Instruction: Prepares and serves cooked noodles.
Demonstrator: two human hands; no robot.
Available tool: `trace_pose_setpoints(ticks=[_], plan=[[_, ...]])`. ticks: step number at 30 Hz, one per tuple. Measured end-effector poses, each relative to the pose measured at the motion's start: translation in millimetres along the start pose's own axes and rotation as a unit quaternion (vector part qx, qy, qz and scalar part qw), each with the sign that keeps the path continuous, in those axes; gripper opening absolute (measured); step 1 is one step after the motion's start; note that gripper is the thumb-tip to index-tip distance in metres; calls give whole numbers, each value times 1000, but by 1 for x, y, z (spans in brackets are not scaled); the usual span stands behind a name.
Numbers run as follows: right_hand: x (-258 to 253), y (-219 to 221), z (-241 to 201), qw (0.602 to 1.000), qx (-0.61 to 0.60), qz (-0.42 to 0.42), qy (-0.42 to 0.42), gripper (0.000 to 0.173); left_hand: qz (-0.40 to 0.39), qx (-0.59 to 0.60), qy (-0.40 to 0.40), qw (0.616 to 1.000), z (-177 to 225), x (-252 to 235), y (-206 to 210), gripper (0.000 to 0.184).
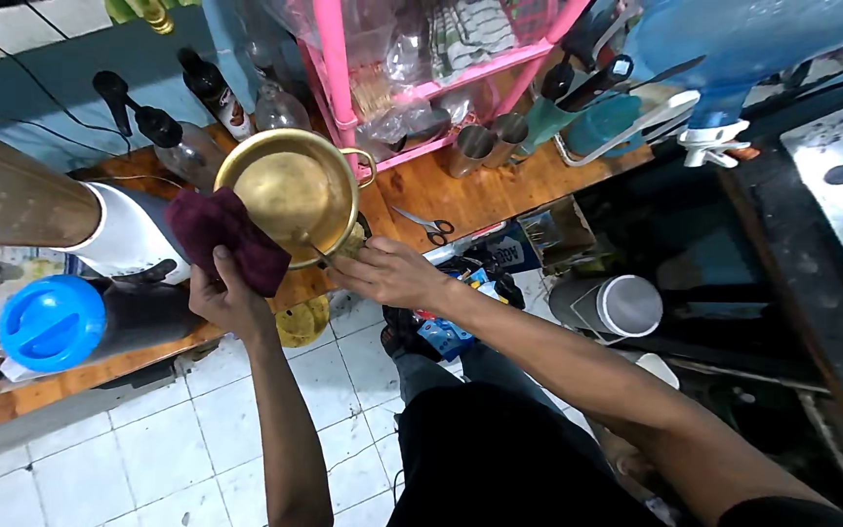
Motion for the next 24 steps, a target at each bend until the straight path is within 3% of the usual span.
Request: trace_pose_setpoints(ticks=[9, 15, 21, 24], plan=[[9, -2, 14, 999, -9, -13, 33, 30, -16, -81, 20, 996, 0, 2, -3, 21], [11, -6, 17, 997, -66, 12, 48, 27, -11, -70, 43, 997, 3, 0, 1, 20], [14, 2, 32, 956, -179, 50, 227, 24, -8, -39, 56, 998, 10, -2, 7, 18], [18, 14, 37, 888, -310, 55, 334, 25, -3, -51, 43, 998, 6, 2, 4, 18]])
Point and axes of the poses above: each hand's wrist, its own x-axis away from the middle knuckle, its own y-axis out of the palm, z = x × y, the point moved 5 cm from there along -x, towards the middle knuckle, and after that the axes turned 14 degrees about x, right-handed, at the moved point
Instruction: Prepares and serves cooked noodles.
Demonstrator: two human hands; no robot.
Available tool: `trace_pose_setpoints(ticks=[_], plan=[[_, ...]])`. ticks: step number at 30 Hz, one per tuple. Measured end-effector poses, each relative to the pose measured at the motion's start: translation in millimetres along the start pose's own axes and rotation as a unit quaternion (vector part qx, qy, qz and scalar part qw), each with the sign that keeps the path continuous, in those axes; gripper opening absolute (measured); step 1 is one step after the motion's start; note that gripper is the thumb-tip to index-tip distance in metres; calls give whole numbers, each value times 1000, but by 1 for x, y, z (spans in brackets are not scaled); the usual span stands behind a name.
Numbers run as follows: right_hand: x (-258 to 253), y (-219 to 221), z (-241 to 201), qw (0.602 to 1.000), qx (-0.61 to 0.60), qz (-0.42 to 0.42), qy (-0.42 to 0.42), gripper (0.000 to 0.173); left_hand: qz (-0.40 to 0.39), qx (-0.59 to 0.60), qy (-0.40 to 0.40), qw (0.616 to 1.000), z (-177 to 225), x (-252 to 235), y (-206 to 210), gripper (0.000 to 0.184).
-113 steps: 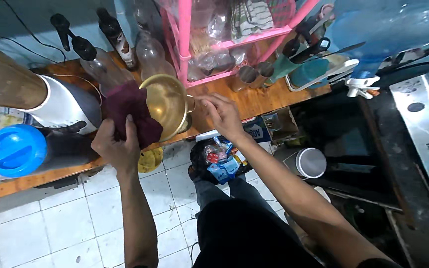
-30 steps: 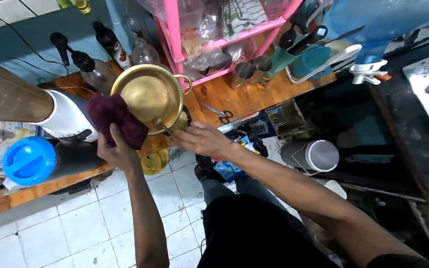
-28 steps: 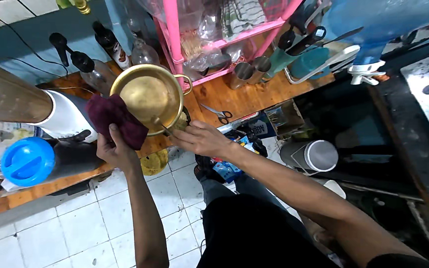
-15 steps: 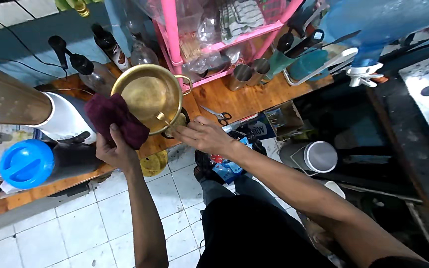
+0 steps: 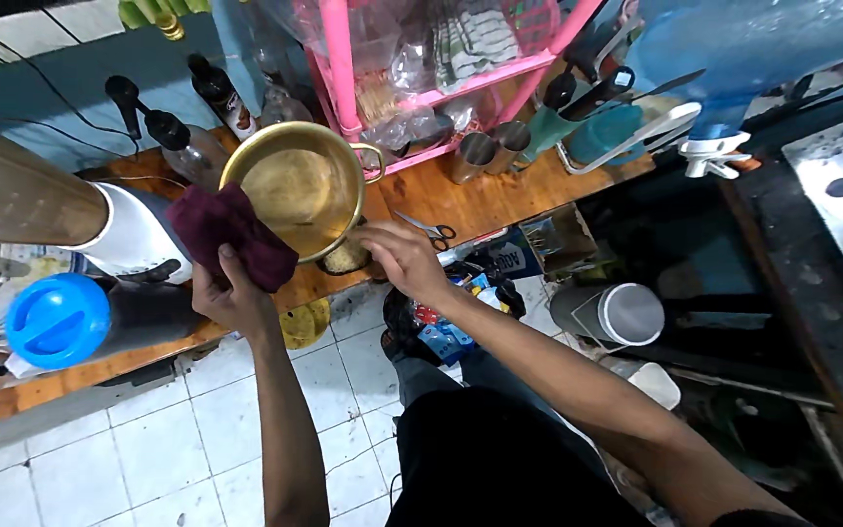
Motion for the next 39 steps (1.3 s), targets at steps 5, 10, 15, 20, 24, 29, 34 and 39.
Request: trace_pose_setpoints(ticks=[5, 10, 15, 20, 24, 29, 34, 39], plan=[[4, 13, 23, 959, -214, 41, 180, 28, 4, 41, 10, 999, 8, -7, 2, 15], [8, 11, 39, 917, -296, 49, 263, 32, 3, 18, 14, 1000, 10, -12, -1, 16], [-5, 9, 34, 932, -257, 45, 252, 32, -5, 14, 27, 1000, 5, -7, 1, 16], [-5, 18, 39, 905, -294, 24, 306, 32, -7, -18, 35, 999, 7, -5, 6, 17], [5, 13, 50, 874, -339, 25, 348, 34, -9, -1, 62, 998, 6, -10, 8, 15], [0, -1, 48, 903, -292, 77, 305, 34, -17, -50, 88, 995, 5, -6, 8, 18], [-3, 5, 39, 919, -233, 61, 313, 32, -14, -90, 131, 987, 15, -1, 15, 19], [11, 12, 37, 897, -258, 39, 357, 33, 3, -129, 174, 976, 16, 8, 18, 24]])
Point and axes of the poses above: each hand's wrist, its own x-axis away from the middle knuckle, its own y-axis out of the palm, z = x × y, the point moved 5 cm from there along -x, towards the middle knuckle, and after that the axes turned 14 degrees about x, right-handed, at the moved point
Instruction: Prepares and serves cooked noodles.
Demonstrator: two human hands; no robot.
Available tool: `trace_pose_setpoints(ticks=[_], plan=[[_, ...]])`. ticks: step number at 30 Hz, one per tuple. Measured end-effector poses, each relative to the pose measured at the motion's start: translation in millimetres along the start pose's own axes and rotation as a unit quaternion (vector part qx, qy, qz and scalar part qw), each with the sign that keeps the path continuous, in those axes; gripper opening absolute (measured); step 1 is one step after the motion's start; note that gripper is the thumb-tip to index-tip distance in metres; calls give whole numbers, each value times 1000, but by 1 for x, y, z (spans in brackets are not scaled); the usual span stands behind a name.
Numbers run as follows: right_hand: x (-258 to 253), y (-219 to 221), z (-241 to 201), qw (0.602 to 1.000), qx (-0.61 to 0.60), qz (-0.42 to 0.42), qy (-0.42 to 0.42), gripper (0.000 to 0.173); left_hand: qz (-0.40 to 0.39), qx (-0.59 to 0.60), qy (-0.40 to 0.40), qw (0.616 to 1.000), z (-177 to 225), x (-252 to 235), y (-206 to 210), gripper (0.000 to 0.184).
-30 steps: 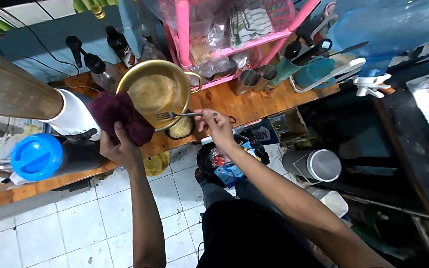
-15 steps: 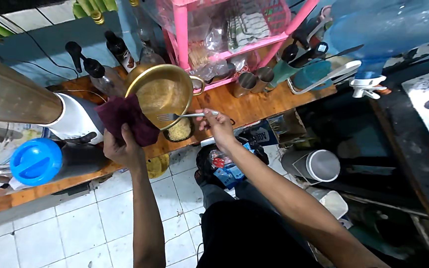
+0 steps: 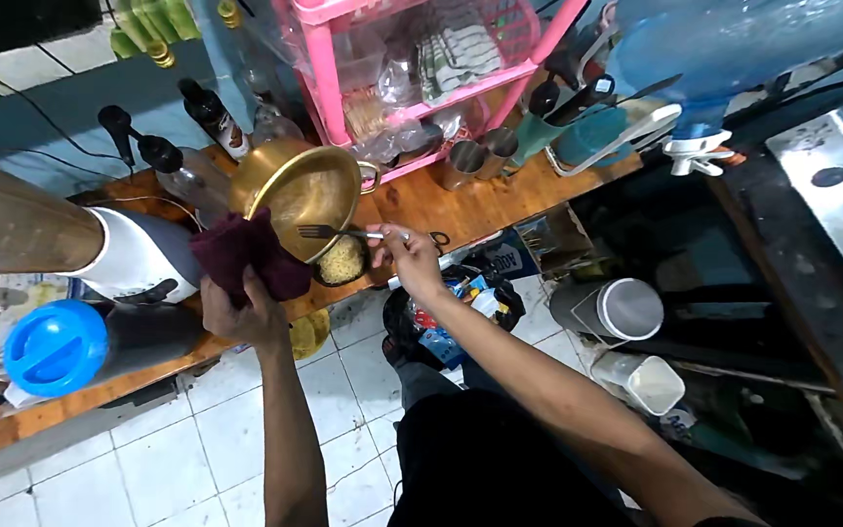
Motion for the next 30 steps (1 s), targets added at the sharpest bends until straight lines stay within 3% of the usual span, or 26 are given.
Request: trace_pose_setpoints(ticks=[9, 14, 20, 30], plan=[[-3, -14, 26, 995, -77, -47, 29, 34, 12, 31, -25, 999, -15, 7, 5, 24], [-8, -24, 31, 992, -120, -34, 29, 35, 21, 52, -44, 997, -21, 11, 13, 26], [-15, -13, 22, 993, -106, -38, 31, 35, 16, 86, -54, 995, -12, 11, 21, 25], [-25, -39, 24, 995, -90, -29, -4, 34, 20, 88, -46, 995, -19, 8, 21, 21]])
Point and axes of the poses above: each hand's wrist, its own x-axis away from the middle knuckle, its own y-axis out of the palm, z = x × y, the point moved 5 cm from there along -x, towards the middle knuckle, and after that the axes turned 14 degrees about x, right-handed, at the moved point
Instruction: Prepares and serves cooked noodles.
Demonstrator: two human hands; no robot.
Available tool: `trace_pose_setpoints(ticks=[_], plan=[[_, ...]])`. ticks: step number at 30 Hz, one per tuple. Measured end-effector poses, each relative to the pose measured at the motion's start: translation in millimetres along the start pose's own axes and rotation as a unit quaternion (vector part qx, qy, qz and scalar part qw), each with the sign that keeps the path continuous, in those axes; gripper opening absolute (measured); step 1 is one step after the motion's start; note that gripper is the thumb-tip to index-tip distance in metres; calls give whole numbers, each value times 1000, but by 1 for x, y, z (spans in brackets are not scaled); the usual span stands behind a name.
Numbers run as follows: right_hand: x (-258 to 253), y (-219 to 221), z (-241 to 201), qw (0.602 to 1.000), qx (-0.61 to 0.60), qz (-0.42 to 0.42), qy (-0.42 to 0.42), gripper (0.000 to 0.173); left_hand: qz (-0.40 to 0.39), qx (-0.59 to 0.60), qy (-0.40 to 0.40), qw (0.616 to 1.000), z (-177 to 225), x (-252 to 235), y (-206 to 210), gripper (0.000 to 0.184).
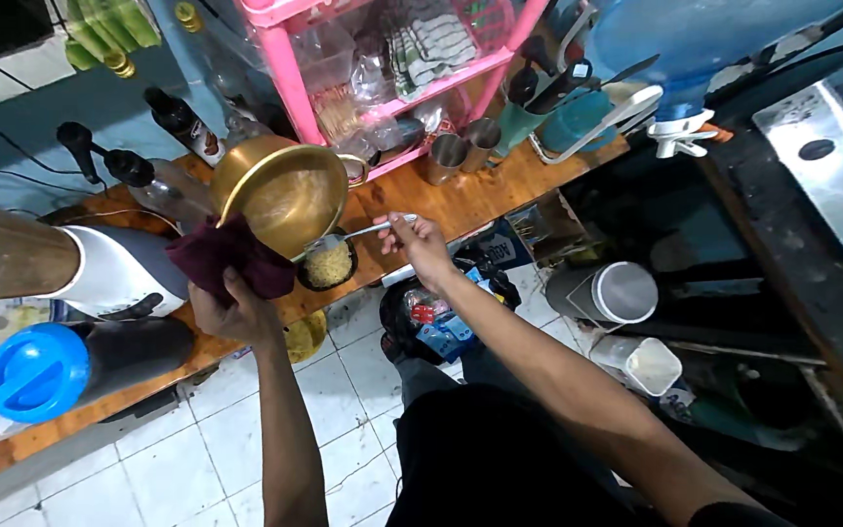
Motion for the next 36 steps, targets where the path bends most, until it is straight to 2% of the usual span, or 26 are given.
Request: trace_pose_setpoints(ticks=[7, 11, 16, 21, 24, 28, 33, 36], plan=[[10, 5, -4, 998, 55, 9, -31, 32, -2, -38, 1, 999, 2, -4, 2, 23], [19, 12, -3, 994, 79, 4, -80, 29, 8, -39, -5, 999, -2, -5, 0, 21], [22, 18, -7, 969, 215, 26, -119, 26, 6, -43, -9, 999, -4, -1, -1, 20], [27, 25, -21, 968, 189, 27, -164, 24, 7, -44, -16, 999, -7, 4, -5, 19], [23, 29, -23, 971, 188, 40, -144, 25, 1, -29, -16, 999, -10, 5, -6, 18], [15, 26, -8, 945, 296, 75, -118, 27, 7, -36, -13, 999, -9, 4, -9, 19], [11, 37, 8, 932, 351, 33, -89, 27, 13, -67, -19, 998, -10, 3, -17, 21], [8, 43, 26, 944, 329, 3, -9, 28, 34, -78, -64, 994, -6, 6, -21, 24]])
Point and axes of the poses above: each hand's wrist, its own x-axis away from the middle knuckle, its own y-axis out of the palm, z = x × y, the point moved 5 cm from there along -x, towards the middle knuckle, and after that the axes turned 14 degrees about x, right-handed, at the moved point
